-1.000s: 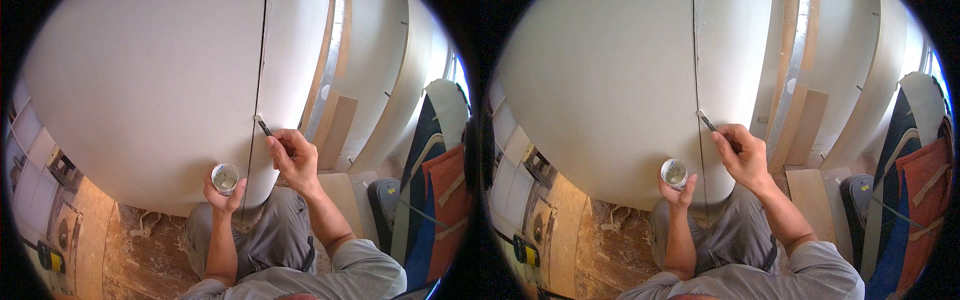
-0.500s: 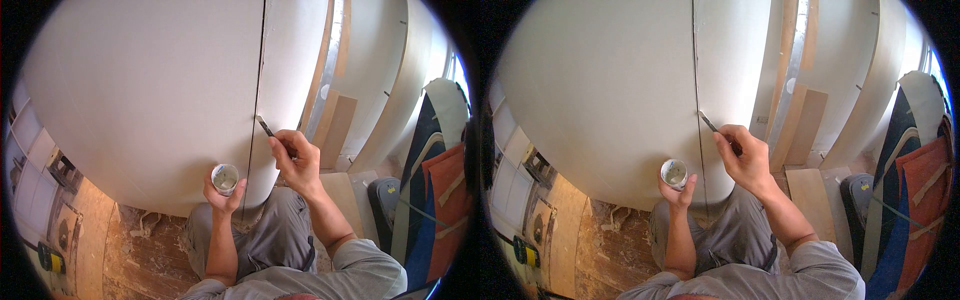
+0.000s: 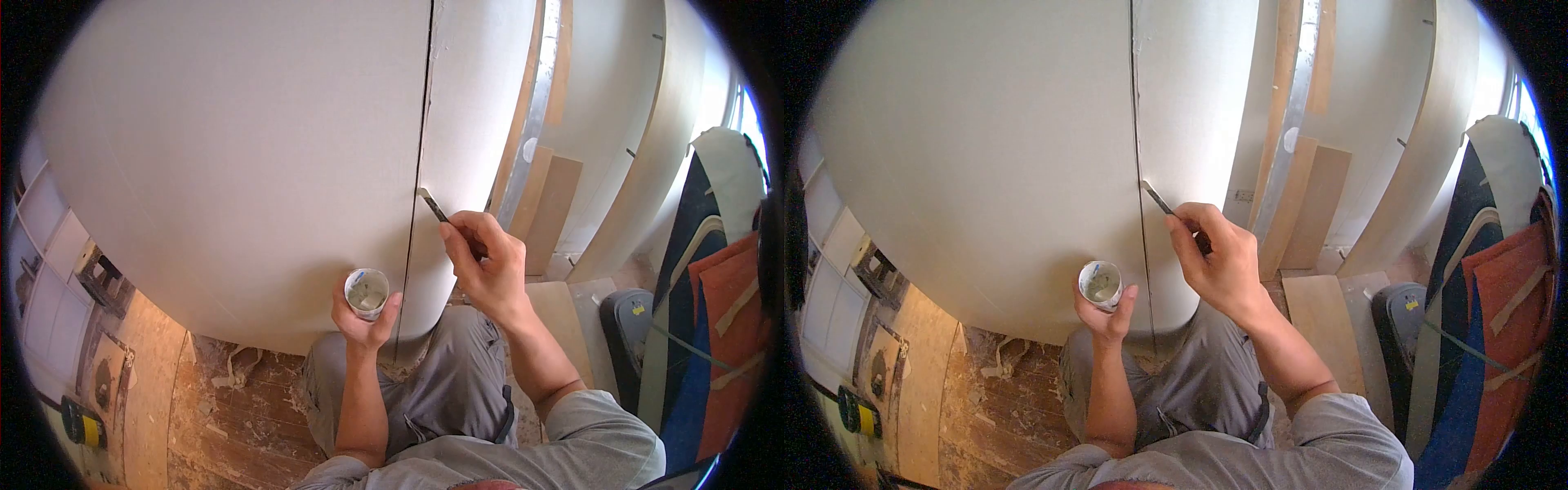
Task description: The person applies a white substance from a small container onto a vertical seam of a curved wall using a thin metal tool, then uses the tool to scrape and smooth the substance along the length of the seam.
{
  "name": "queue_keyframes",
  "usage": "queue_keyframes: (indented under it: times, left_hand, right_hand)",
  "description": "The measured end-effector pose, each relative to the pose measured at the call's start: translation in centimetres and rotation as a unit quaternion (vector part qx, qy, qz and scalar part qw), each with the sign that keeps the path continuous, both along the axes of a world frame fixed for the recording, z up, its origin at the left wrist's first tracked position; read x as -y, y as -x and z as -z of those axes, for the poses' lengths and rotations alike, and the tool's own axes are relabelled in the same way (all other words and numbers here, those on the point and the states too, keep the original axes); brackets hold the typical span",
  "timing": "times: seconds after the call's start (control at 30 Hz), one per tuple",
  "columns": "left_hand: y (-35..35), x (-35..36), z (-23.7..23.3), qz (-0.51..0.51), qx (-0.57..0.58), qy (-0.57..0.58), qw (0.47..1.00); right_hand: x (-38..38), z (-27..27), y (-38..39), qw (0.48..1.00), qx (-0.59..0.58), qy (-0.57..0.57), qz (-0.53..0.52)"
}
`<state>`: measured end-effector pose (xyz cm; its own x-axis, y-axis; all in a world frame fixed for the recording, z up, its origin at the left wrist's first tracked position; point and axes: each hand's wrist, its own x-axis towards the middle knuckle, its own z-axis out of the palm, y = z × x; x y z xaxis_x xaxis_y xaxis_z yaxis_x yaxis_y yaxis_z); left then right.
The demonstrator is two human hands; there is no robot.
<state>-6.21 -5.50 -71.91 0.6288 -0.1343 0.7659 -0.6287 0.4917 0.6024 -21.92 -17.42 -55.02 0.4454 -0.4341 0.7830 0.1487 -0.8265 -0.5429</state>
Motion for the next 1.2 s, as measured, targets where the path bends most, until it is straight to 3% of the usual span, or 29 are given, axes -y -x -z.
queue_keyframes:
  times: [0.17,0.53,1.2]
  left_hand:
    - [0.0,0.0,-0.1,-0.003,0.01,0.006,1.0]
    - [0.1,-0.1,-0.4,0.001,0.006,0.004,1.0]
    - [0.1,-0.2,-0.3,0.006,-0.013,-0.006,1.0]
  right_hand:
    - [-0.1,-0.5,-0.2,1.0,0.002,-0.022,0.014]
    - [0.2,-0.8,0.0,0.997,-0.002,0.066,0.029]
    - [0.5,-1.7,0.4,0.998,-0.018,0.055,0.011]
